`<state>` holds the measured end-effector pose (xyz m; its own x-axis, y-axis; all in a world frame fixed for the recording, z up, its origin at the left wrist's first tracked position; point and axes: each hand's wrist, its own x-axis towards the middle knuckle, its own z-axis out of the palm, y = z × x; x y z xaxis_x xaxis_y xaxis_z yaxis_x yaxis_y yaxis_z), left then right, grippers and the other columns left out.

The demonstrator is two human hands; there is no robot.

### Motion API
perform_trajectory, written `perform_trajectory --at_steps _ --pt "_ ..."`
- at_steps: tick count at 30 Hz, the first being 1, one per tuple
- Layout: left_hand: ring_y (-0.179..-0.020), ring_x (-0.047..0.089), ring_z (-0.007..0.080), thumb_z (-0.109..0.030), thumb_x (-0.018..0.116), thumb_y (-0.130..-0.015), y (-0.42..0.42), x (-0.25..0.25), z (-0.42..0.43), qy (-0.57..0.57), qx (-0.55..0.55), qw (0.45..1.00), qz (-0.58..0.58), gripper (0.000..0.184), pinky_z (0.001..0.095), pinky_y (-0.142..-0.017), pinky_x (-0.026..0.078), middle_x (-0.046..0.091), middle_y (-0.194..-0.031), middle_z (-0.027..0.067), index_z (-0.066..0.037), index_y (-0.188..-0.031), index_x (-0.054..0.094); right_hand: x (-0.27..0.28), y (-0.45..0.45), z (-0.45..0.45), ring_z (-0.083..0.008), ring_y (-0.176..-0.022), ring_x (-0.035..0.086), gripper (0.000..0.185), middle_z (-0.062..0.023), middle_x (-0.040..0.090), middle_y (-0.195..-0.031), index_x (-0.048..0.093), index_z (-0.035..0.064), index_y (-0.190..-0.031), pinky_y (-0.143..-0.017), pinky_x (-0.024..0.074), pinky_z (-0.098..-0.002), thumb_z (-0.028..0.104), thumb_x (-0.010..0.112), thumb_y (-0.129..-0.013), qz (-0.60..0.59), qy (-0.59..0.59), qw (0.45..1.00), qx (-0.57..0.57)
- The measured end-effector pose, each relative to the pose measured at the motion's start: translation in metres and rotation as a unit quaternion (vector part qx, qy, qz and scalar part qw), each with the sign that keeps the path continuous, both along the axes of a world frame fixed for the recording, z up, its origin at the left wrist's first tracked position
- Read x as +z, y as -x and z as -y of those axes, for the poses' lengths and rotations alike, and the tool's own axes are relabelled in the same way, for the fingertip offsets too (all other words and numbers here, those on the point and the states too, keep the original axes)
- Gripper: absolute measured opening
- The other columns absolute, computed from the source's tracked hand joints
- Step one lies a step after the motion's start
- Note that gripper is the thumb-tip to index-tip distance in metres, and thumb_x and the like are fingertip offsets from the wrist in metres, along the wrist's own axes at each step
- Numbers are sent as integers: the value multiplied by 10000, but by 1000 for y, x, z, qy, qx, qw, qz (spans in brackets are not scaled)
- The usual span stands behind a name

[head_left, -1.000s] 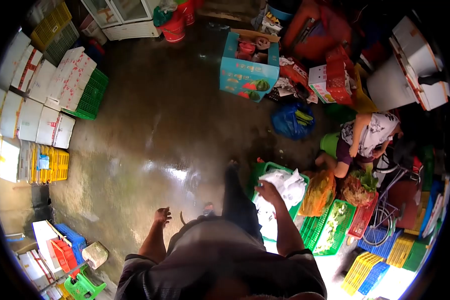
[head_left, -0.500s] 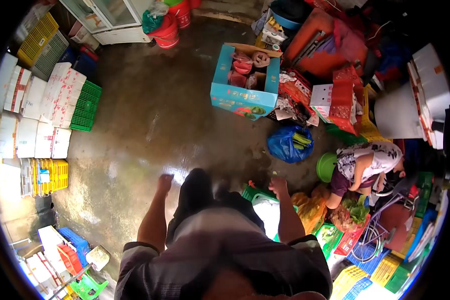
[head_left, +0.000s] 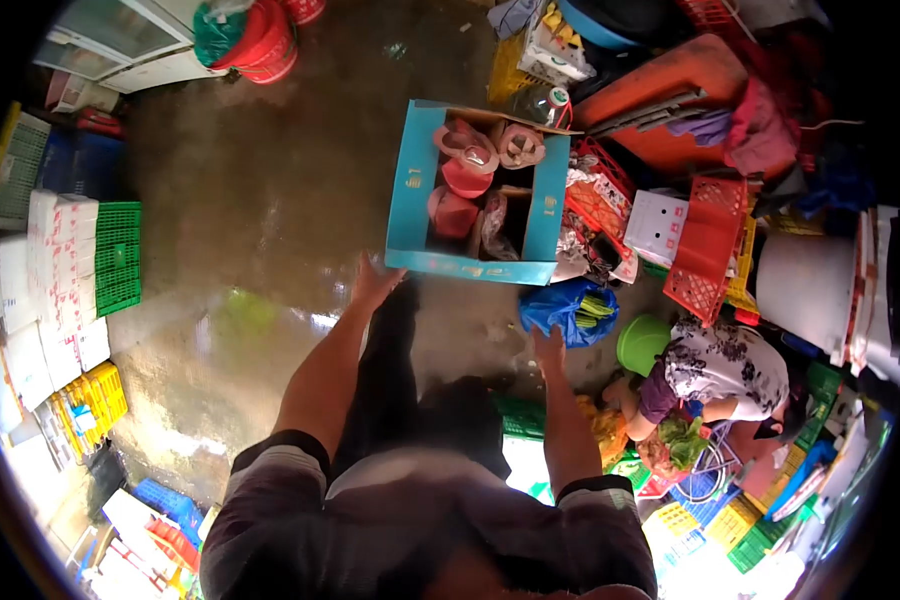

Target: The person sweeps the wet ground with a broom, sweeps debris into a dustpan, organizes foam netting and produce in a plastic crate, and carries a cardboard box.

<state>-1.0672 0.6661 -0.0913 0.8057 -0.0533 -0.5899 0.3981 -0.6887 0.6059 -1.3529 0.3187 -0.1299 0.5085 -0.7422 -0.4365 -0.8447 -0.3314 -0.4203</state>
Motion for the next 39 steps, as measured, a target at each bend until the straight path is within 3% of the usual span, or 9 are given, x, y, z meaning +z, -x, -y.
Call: perform_trajectory --at_steps 4,7,9,14,18,20,25,33,39 --pt "-1281 446 377 -481 820 -646 -49 -55 17 -10 -66 998 7 1215 409 -1017 400 382 -1428 267 24 -1483 99 -14 -88 35 -400 -1205 505 921 -328 523 -1258 366 -133 -1350 -978 416 -407 485 728 -771 3 56 998 -6" --pt "-1265 465 371 -484 817 -653 -65 -98 21 43 -84 995 -12 1182 403 -1002 415 408 -1414 249 8 -1481 132 -46 -126 57 -392 -1150 546 841 -278 575 -1212 421 -87 -1328 -941 438 -415 486 713 -787 95 89 991 -3" --pt "-1237 497 353 -479 814 -664 -65 -121 22 93 -49 993 -60 1127 398 -979 434 453 -1382 230 -13 -1474 182 -28 -158 65 -362 -1101 579 761 -234 609 -1170 462 -43 -1295 -910 452 -416 473 712 -794 47 -61 997 -19" --pt "-1061 582 246 -334 790 -751 -76 -112 48 185 38 975 -121 830 379 -886 480 582 -1203 123 -60 -1396 344 -96 -154 77 -309 -951 648 549 -158 672 -1024 581 36 -1159 -815 490 -399 418 729 -794 97 -134 984 -60" --pt "-989 585 181 -224 773 -792 -77 -84 57 185 86 973 -106 619 345 -868 473 611 -1124 64 -45 -1301 469 -60 -176 73 -337 -974 639 617 -163 664 -1047 570 72 -1178 -808 493 -415 463 752 -737 61 -141 986 -63" --pt "-1014 575 183 -213 754 -811 -87 -89 41 194 73 968 -139 608 346 -882 468 601 -1153 65 -51 -1320 463 -52 -175 62 -296 -926 660 549 -131 682 -1006 601 80 -1157 -779 502 -396 417 758 -753 30 -72 995 -61" --pt "-1075 545 192 -184 687 -873 -128 -82 -16 191 92 963 -168 585 363 -940 445 566 -1221 76 -69 -1377 414 25 -213 25 -375 -979 634 556 -170 669 -1047 552 101 -1229 -805 503 -440 355 736 -769 41 -183 980 -71" --pt "-1192 474 212 -236 665 -888 -132 -40 3 116 45 981 -150 683 357 -1023 364 485 -1329 103 -51 -1443 313 -27 -190 17 -432 -1014 603 745 -263 606 -1119 377 86 -1391 -815 495 -497 418 696 -805 101 -155 983 -12" --pt "-1250 423 218 -362 670 -879 -135 -106 11 74 -105 987 -99 739 374 -1065 315 427 -1398 107 9 -1425 337 -41 -153 45 -432 -1012 608 769 -279 614 -1097 379 61 -1395 -830 499 -498 446 689 -807 62 -150 984 -75"
